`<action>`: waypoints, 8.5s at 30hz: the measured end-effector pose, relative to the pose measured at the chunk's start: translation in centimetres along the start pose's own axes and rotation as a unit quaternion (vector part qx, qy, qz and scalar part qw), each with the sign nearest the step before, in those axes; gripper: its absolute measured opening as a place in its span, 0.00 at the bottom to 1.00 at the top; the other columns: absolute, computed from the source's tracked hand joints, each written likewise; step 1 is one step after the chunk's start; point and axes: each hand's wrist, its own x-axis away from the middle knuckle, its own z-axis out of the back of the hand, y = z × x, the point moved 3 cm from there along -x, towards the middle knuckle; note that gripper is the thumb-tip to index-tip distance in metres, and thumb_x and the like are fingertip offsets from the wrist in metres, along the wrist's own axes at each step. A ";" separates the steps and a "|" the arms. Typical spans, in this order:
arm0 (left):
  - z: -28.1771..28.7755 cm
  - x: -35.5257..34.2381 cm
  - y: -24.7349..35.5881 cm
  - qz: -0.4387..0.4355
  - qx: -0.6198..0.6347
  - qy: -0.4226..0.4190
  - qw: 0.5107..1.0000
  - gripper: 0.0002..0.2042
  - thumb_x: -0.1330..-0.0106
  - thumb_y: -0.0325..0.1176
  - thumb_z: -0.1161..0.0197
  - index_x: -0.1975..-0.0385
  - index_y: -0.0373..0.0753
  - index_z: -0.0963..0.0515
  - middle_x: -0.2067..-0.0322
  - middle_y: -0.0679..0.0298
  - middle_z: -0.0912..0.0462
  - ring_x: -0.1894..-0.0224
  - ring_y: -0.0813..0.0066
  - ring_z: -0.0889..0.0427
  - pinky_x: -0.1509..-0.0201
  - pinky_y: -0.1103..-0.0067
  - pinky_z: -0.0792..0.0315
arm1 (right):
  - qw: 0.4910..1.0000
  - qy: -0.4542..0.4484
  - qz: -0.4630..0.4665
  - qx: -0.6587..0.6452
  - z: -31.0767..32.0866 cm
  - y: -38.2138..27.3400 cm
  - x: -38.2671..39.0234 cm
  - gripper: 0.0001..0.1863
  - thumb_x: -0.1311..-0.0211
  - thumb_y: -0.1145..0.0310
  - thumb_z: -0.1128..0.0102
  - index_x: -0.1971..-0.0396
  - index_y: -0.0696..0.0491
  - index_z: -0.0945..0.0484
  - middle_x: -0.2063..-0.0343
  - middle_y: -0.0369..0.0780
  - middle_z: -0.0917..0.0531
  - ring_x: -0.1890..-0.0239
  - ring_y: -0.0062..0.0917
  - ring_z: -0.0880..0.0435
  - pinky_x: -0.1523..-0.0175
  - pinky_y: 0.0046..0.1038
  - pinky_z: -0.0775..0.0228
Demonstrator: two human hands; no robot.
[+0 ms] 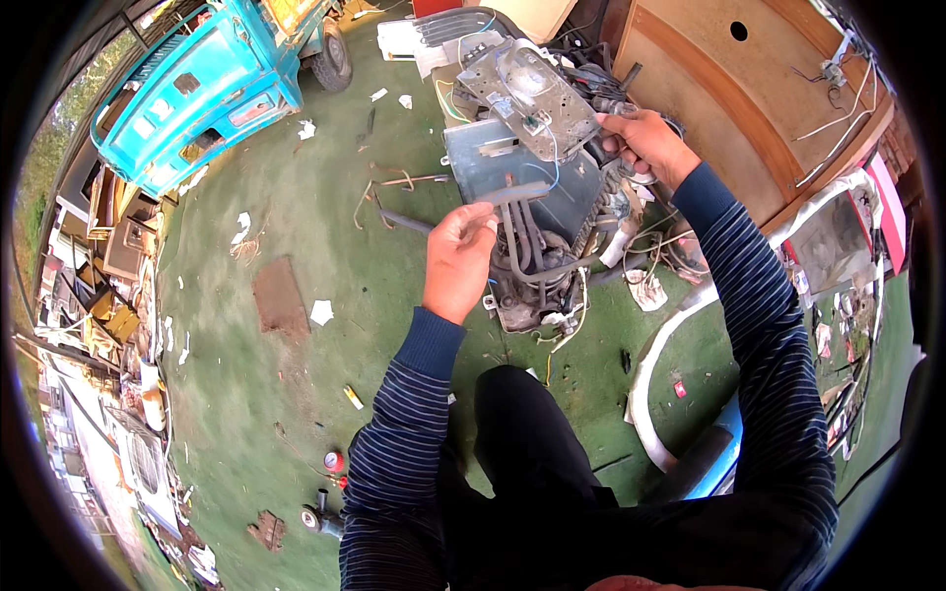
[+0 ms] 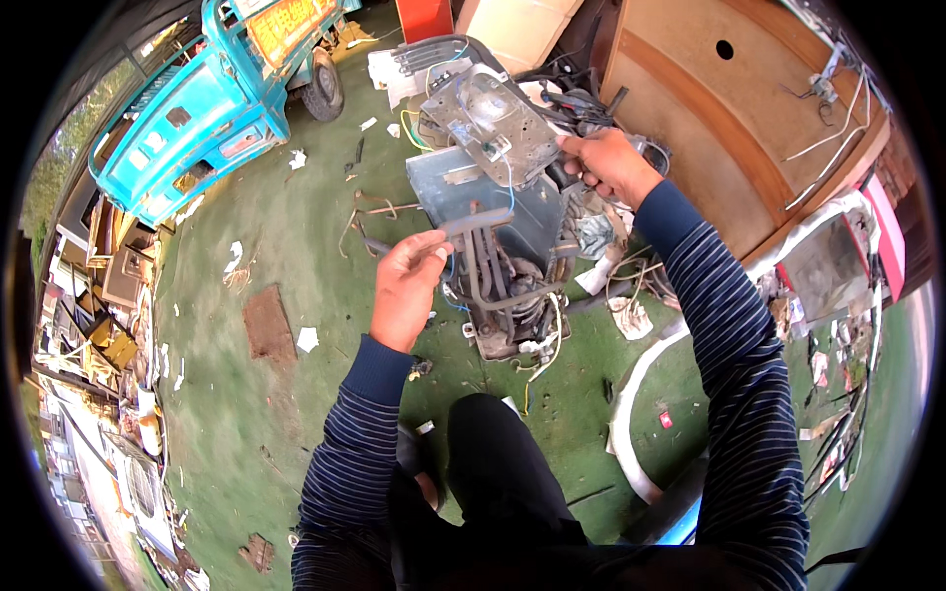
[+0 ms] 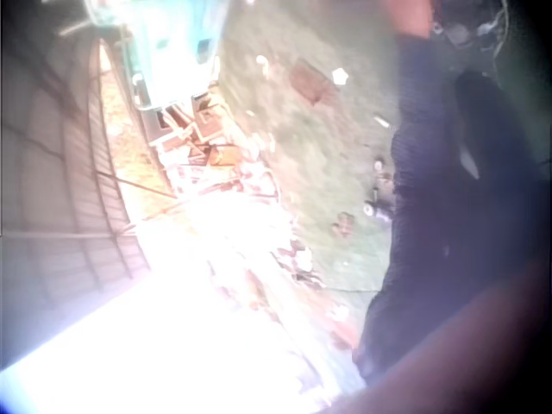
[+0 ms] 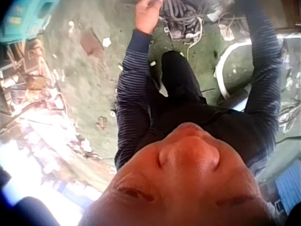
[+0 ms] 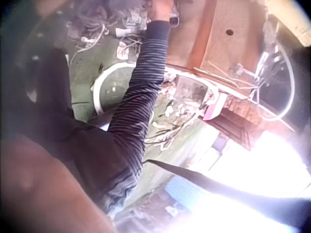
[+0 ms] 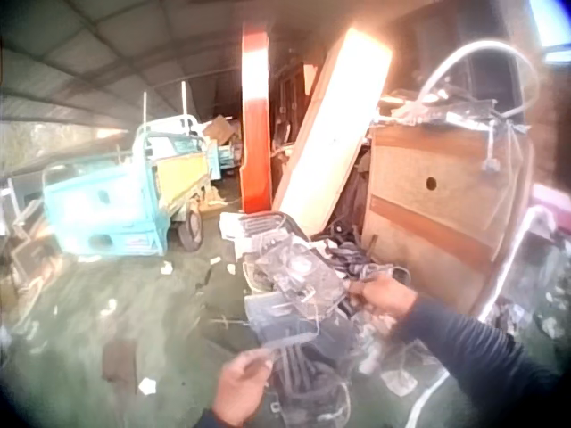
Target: The person uses a soldering iron to heat and work on wires inside a disassembled appliance. They then use pliers to cut and manipulate the wires and a pressure gauge to test a component. The person continues to adjust and connect various wires within the device's internal assembly.
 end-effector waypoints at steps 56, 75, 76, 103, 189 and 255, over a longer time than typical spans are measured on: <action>17.5 4.5 4.3 0.064 0.210 0.060 0.974 0.19 0.26 0.42 0.33 0.45 0.34 0.20 0.45 0.55 0.15 0.42 0.60 0.18 0.34 0.60 0.28 | 0.853 -0.032 0.407 0.325 -9.4 -10.6 0.9 0.14 0.32 0.62 0.36 0.57 0.58 0.14 0.67 0.44 0.10 0.66 0.36 0.11 0.55 0.37 0.20; 11.4 5.1 3.8 0.216 0.337 0.057 0.915 0.23 0.20 0.46 0.43 0.37 0.35 0.26 0.39 0.54 0.19 0.37 0.58 0.21 0.31 0.57 0.29 | 0.780 0.031 0.458 0.426 -15.2 -4.4 11.7 0.32 0.54 0.44 0.25 0.61 0.59 0.18 0.60 0.44 0.18 0.51 0.37 0.23 0.40 0.43 0.34; 11.2 5.1 3.6 0.213 0.319 0.049 0.922 0.23 0.21 0.48 0.42 0.37 0.36 0.26 0.39 0.55 0.19 0.37 0.58 0.21 0.31 0.56 0.30 | 0.781 0.022 0.448 0.434 -14.8 -4.1 11.7 0.28 0.53 0.48 0.26 0.63 0.59 0.17 0.59 0.43 0.18 0.51 0.37 0.23 0.41 0.43 0.34; 8.6 4.8 6.0 0.169 0.320 0.087 0.928 0.24 0.21 0.49 0.43 0.34 0.39 0.27 0.36 0.57 0.20 0.34 0.58 0.23 0.28 0.53 0.36 | 0.916 -0.007 0.400 0.015 -10.0 -3.1 9.8 0.14 0.38 0.62 0.26 0.61 0.57 0.15 0.77 0.47 0.17 0.73 0.40 0.16 0.62 0.39 0.24; -1.5 13.9 3.5 0.371 0.417 -0.187 0.808 0.29 0.21 0.54 0.46 0.28 0.43 0.35 0.32 0.57 0.25 0.31 0.56 0.26 0.28 0.50 0.33 | 0.754 0.046 0.561 0.339 -5.2 -6.7 8.1 0.15 0.31 0.55 0.37 0.54 0.48 0.12 0.70 0.46 0.12 0.65 0.47 0.13 0.58 0.44 0.21; -4.2 2.2 -7.0 0.143 0.171 0.126 0.967 0.08 0.26 0.30 0.34 0.56 0.30 0.18 0.68 0.72 0.19 0.68 0.86 0.28 0.61 0.82 0.33 | 0.858 0.057 0.431 0.272 -5.4 1.4 15.0 0.24 0.38 0.69 0.30 0.43 0.59 0.22 0.45 0.48 0.19 0.51 0.48 0.15 0.47 0.42 0.21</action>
